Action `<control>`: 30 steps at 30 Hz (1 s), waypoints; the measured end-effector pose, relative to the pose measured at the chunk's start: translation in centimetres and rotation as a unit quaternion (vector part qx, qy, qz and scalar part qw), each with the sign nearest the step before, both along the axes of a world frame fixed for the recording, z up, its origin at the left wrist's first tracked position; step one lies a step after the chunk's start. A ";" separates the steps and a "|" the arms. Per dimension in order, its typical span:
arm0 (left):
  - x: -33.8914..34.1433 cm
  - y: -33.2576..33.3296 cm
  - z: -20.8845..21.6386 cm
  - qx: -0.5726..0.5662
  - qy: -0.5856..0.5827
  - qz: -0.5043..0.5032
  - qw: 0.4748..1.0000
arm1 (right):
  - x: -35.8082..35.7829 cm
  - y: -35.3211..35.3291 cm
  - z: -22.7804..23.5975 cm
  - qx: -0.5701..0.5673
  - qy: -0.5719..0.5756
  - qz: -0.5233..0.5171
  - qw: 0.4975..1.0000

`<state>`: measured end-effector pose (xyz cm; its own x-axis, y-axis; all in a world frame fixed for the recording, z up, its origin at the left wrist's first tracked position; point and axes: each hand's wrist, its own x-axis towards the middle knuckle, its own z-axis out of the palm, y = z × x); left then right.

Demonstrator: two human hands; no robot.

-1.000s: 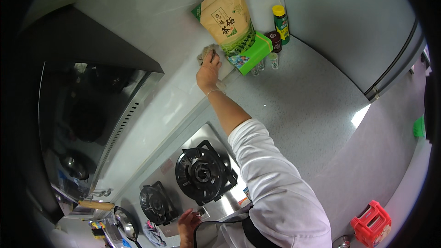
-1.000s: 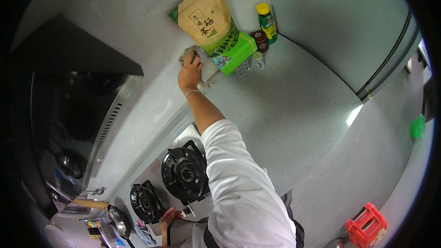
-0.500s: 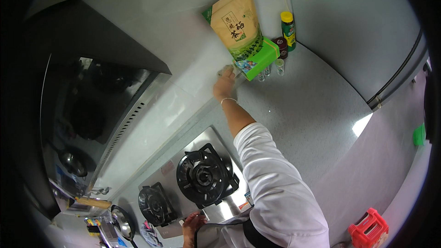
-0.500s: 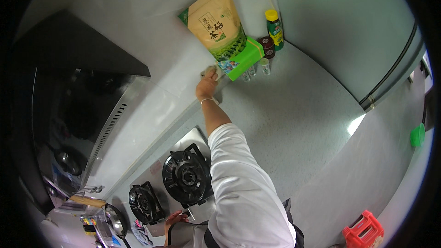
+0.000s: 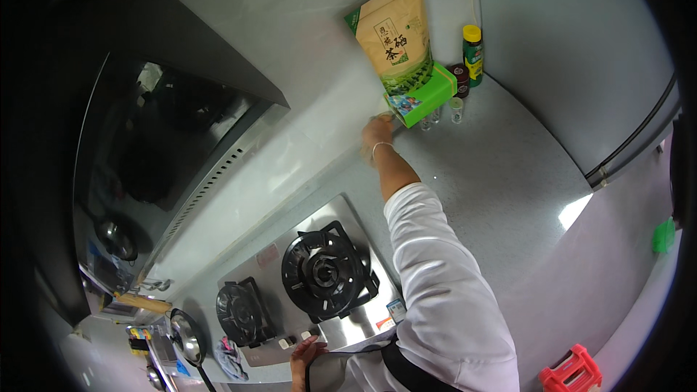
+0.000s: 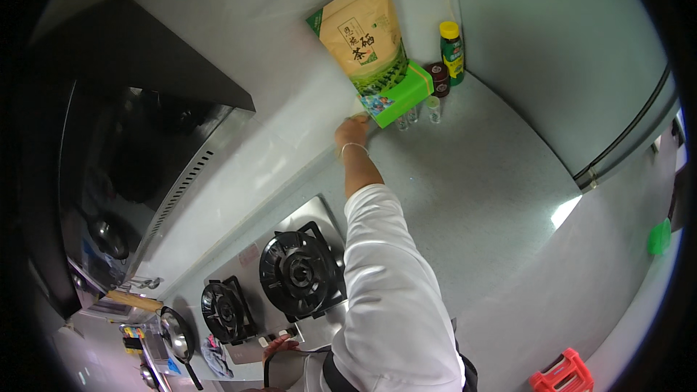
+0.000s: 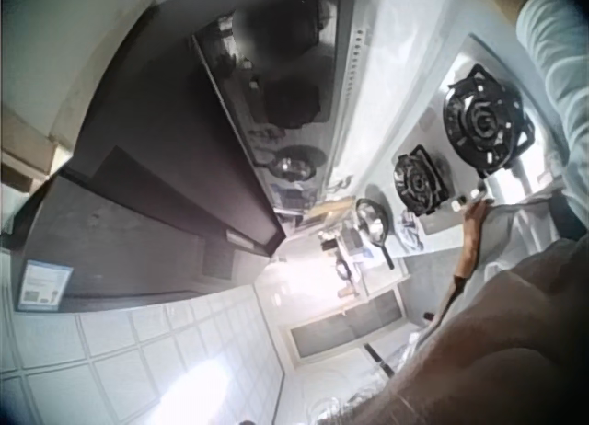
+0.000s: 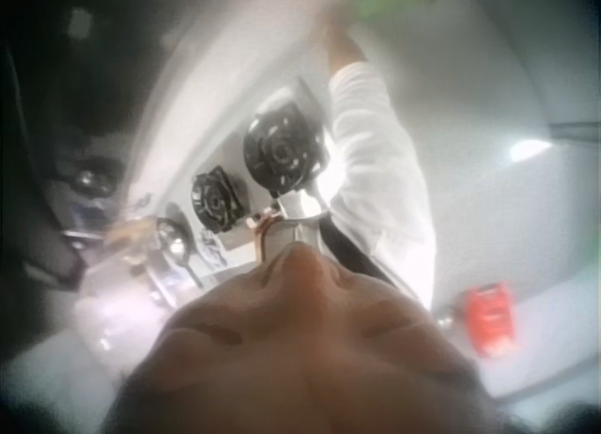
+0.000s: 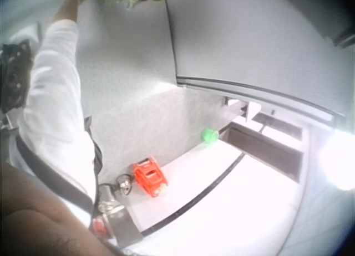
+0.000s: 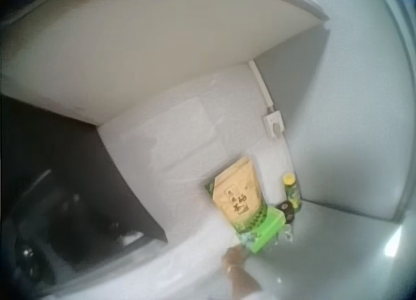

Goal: The person wipes the kitchen wall and range hood with a cloth, then cleans several hanging utensils one by one, and finally wipes the countertop and stovetop area.

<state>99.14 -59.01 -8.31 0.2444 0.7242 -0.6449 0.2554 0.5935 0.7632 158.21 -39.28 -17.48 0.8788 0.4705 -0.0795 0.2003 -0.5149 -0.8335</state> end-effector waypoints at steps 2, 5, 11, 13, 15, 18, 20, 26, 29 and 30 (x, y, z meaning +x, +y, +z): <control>0.3 -0.5 -0.1 -0.003 0.018 -0.003 1.000 | -1.3 -0.1 -1.1 0.010 -0.075 0.092 0.993; -0.9 -1.1 -1.1 0.267 0.086 -0.280 0.918 | -6.5 -0.2 1.5 0.044 0.125 0.165 0.977; 2.7 -1.8 3.9 0.035 0.030 -0.004 0.999 | -8.5 -0.3 4.1 0.189 0.191 0.019 0.963; 1.9 -2.8 3.3 0.044 0.027 0.013 0.999 | -7.8 -2.3 8.3 0.216 0.089 0.004 0.972; 1.6 -3.5 2.7 0.077 0.026 -0.007 0.997 | -6.4 -2.3 10.5 0.254 0.021 -0.029 0.967; -0.3 -1.9 -0.4 0.083 0.074 -0.087 0.990 | -5.0 -2.8 13.1 0.238 0.026 -0.034 0.970; 0.3 -1.7 0.3 0.127 0.123 -0.149 0.973 | -4.6 -2.2 12.7 0.264 -0.005 -0.043 0.963; -0.3 -3.0 0.6 0.005 0.015 0.008 1.000 | -5.7 -1.3 10.8 0.298 0.010 -0.097 0.949; -0.9 -3.3 -0.1 0.022 0.017 -0.006 1.000 | -4.5 -1.0 13.0 0.256 0.030 -0.081 0.963; 0.0 -3.7 0.8 0.018 0.013 0.002 1.000 | -4.6 -1.2 14.2 0.240 0.026 -0.067 0.968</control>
